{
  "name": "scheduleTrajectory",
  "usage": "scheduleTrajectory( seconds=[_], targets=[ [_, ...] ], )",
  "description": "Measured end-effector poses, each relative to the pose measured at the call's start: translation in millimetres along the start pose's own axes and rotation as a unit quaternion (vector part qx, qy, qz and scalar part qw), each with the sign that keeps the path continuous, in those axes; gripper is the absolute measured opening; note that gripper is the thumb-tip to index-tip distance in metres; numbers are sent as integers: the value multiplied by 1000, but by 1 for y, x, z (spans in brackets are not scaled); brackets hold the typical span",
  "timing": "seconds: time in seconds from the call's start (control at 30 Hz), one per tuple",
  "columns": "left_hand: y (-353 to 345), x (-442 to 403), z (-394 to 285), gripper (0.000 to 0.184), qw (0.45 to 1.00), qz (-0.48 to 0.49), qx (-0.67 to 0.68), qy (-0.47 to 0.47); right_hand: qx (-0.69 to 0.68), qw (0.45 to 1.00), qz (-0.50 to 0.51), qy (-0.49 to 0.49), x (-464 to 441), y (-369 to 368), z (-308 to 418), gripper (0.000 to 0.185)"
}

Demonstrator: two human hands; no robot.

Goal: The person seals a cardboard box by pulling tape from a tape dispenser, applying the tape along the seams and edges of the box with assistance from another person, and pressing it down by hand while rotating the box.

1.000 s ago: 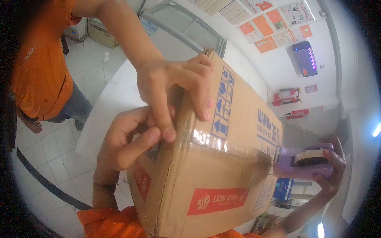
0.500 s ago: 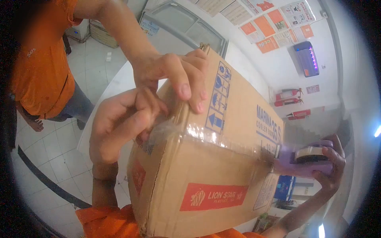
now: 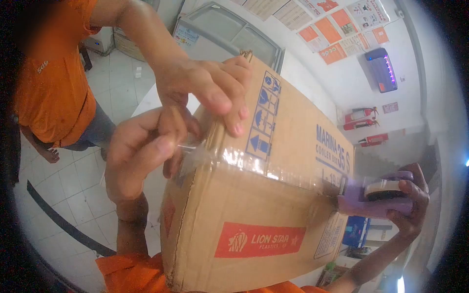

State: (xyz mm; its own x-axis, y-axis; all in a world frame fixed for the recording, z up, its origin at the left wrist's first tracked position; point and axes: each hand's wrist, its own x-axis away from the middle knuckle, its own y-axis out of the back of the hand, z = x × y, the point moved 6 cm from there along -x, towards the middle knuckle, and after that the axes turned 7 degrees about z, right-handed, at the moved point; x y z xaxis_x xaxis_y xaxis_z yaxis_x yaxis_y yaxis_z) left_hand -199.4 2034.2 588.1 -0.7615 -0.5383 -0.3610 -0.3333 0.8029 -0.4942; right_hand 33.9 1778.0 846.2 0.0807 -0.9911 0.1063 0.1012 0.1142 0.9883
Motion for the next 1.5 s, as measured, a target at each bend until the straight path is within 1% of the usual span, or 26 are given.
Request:
scheduleTrajectory(
  seconds=[0.23,0.33,0.43,0.53,0.63,0.73,0.83,0.93,1.03,1.13,1.23,1.27,1.33,1.43,1.5],
  targets=[
    [5,2,13,16,999,5,8,47,28,999,23,6,-2,2,0,65],
    [8,5,17,15,999,21,6,28,28,999,22,8,-8,0,3,65],
    [7,6,19,29,997,-13,-13,69,31,999,23,8,-10,-2,3,64],
    [11,8,17,15,998,33,23,41,22,999,25,12,-12,-2,3,64],
    [14,10,19,15,999,39,15,34,-1,1000,24,10,-20,-2,10,65],
    [12,13,21,25,997,-10,-7,79,1,1000,25,3,-19,-2,8,65],
    [4,14,26,26,992,-13,27,121,3,1000,23,4,-16,0,5,65],
    [3,19,34,25,992,-16,49,116,5,1000,30,8,-17,0,6,65],
    [6,21,41,21,994,18,-24,105,-2,999,41,14,-19,-1,4,63],
    [6,19,45,16,992,26,-66,108,-3,999,44,18,-19,-3,5,61],
    [1,12,47,12,992,49,-44,107,12,999,25,29,-9,-5,-5,61],
    [0,11,46,13,992,50,-43,106,7,1000,10,27,-5,-8,-8,61],
    [-3,8,42,15,992,53,-43,105,1,1000,10,27,-2,-9,-9,61],
    [0,10,40,17,983,61,-79,152,-6,998,40,39,-5,-5,-9,63],
    [4,9,50,18,979,67,-100,167,-5,998,30,51,1,-6,-15,63]
  ],
)
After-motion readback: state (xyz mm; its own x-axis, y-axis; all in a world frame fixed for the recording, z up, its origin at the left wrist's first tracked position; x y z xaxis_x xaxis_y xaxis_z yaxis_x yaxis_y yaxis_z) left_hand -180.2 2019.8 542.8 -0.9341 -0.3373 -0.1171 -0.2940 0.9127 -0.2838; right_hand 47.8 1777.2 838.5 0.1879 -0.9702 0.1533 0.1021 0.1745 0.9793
